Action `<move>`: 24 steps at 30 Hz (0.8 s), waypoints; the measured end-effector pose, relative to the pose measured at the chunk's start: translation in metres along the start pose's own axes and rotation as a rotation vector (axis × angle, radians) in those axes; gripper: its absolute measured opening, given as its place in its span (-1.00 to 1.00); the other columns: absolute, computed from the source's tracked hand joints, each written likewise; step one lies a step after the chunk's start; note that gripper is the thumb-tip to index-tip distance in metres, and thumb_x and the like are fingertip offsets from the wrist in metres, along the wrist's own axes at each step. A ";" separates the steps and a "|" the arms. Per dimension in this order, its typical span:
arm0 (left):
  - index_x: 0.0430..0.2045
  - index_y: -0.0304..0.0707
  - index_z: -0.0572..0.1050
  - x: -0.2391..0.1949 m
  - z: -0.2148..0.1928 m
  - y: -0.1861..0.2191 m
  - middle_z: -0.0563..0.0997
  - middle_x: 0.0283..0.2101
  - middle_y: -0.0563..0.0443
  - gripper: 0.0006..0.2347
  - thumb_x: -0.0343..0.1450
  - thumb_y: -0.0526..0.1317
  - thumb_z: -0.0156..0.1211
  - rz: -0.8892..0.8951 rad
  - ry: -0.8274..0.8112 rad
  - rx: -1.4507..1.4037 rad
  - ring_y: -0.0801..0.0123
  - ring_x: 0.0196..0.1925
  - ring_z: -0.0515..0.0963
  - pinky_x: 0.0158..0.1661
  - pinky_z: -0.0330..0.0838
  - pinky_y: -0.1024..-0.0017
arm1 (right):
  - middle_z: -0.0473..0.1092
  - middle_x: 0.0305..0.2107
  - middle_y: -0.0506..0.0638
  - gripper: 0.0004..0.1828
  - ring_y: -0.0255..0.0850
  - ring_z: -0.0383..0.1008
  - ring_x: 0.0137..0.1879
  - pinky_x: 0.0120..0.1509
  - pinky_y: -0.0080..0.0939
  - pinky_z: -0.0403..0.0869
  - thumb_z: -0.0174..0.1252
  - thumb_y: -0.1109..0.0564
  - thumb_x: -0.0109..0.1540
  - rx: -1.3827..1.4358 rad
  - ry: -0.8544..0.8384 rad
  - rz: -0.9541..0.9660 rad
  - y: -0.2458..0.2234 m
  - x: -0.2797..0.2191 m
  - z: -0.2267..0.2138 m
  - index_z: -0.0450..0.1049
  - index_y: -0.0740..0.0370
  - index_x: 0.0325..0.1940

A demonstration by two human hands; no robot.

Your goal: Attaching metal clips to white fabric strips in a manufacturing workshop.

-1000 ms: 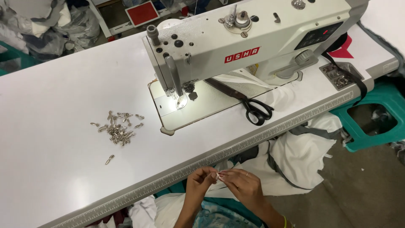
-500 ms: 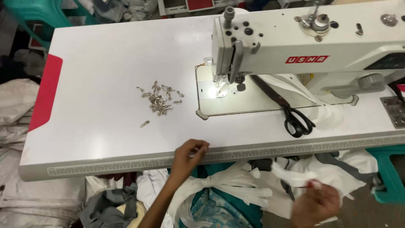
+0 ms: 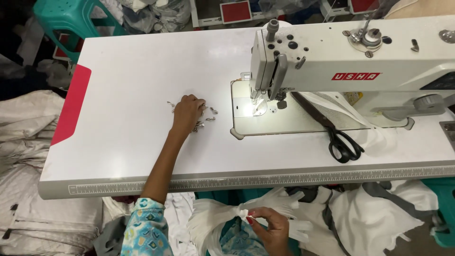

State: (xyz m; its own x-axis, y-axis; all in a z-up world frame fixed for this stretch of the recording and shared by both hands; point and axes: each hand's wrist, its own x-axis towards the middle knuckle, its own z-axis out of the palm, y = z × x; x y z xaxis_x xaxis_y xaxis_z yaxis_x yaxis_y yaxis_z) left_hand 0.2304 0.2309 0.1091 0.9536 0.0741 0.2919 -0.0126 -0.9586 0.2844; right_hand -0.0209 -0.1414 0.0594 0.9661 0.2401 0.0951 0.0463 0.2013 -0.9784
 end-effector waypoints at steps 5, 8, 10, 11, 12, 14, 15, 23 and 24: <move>-0.31 -0.28 0.66 -0.009 -0.030 0.029 0.68 -0.18 -0.03 -0.91 0.37 -0.32 0.34 0.034 0.144 -0.180 0.17 -0.11 0.60 -0.14 0.50 0.29 | 0.60 -0.25 0.14 -0.84 -0.17 0.63 -0.11 0.05 -0.16 0.58 0.30 0.37 0.17 0.072 0.102 0.086 0.006 0.003 0.003 0.55 0.41 -0.16; -0.23 -0.31 0.63 -0.024 -0.061 0.067 0.70 -0.18 -0.02 -0.88 0.40 -0.33 0.30 -0.093 0.125 -0.548 0.27 -0.10 0.66 -0.11 0.55 0.35 | 0.58 -0.25 0.12 -0.82 -0.23 0.58 -0.13 -0.02 -0.24 0.52 0.27 0.38 0.20 0.137 0.192 0.103 0.017 0.015 -0.016 0.55 0.42 -0.11; -0.18 -0.27 0.63 -0.042 -0.064 0.090 0.71 -0.22 0.01 -0.86 0.43 -0.31 0.28 -0.236 0.015 -0.771 0.33 -0.11 0.69 -0.12 0.58 0.39 | 0.58 -0.26 0.11 -0.81 -0.27 0.55 -0.16 -0.07 -0.30 0.49 0.27 0.39 0.23 0.122 0.251 0.082 0.020 0.028 -0.031 0.56 0.44 -0.07; -0.20 -0.28 0.64 -0.054 -0.057 0.098 0.71 -0.17 -0.02 -0.89 0.45 -0.31 0.27 -0.126 -0.030 -0.917 0.34 -0.06 0.70 -0.08 0.60 0.39 | 0.57 -0.22 0.08 -0.78 -0.30 0.54 -0.14 -0.01 -0.33 0.48 0.26 0.40 0.22 0.129 0.303 0.050 0.018 0.038 -0.038 0.55 0.44 -0.04; -0.23 -0.29 0.64 -0.066 -0.050 0.106 0.70 -0.11 -0.04 -0.91 0.47 -0.31 0.26 -0.015 -0.078 -1.062 0.35 0.00 0.70 -0.04 0.62 0.38 | 0.56 -0.18 0.05 -0.75 -0.33 0.53 -0.11 0.05 -0.36 0.48 0.25 0.41 0.22 0.136 0.354 0.018 0.016 0.048 -0.045 0.55 0.44 -0.01; -0.18 -0.30 0.64 -0.090 -0.057 0.150 0.67 -0.08 -0.05 -0.88 0.47 -0.31 0.24 0.019 -0.206 -1.236 0.36 -0.05 0.69 -0.05 0.64 0.41 | 0.57 -0.18 0.04 -0.75 -0.34 0.54 -0.10 0.06 -0.36 0.49 0.24 0.39 0.23 0.091 0.362 -0.026 -0.012 0.055 -0.042 0.55 0.43 0.00; -0.13 -0.31 0.64 -0.101 -0.062 0.170 0.64 -0.05 -0.06 -0.85 0.47 -0.31 0.22 0.041 -0.316 -1.400 0.37 -0.10 0.68 -0.06 0.66 0.43 | 0.57 -0.18 0.03 -0.75 -0.34 0.55 -0.09 0.06 -0.37 0.50 0.22 0.37 0.24 0.047 0.343 -0.068 -0.026 0.062 -0.041 0.55 0.41 0.01; -0.15 -0.28 0.66 -0.123 -0.105 0.249 0.65 -0.12 0.00 -0.84 0.43 -0.33 0.28 0.008 -0.498 -1.409 0.42 -0.20 0.67 -0.24 0.62 0.47 | 0.56 -0.22 0.02 -0.82 -0.38 0.51 -0.14 -0.04 -0.42 0.45 0.22 0.35 0.29 0.037 0.380 -0.144 -0.034 0.054 -0.048 0.56 0.43 -0.03; -0.17 -0.25 0.67 -0.123 -0.110 0.252 0.69 -0.14 -0.01 -0.83 0.39 -0.34 0.33 0.109 -0.370 -1.220 0.44 -0.22 0.68 -0.28 0.61 0.49 | 0.56 -0.23 0.00 -0.83 -0.38 0.52 -0.15 -0.06 -0.43 0.45 0.22 0.35 0.28 -0.019 0.393 -0.150 -0.038 0.053 -0.048 0.56 0.42 -0.04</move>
State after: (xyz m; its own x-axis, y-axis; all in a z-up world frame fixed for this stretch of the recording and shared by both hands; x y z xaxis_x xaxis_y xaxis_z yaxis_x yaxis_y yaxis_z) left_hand 0.0773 0.0106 0.2451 0.9542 -0.2574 0.1524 -0.1751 -0.0676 0.9822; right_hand 0.0410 -0.1823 0.0928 0.9715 -0.1720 0.1630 0.1948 0.1883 -0.9626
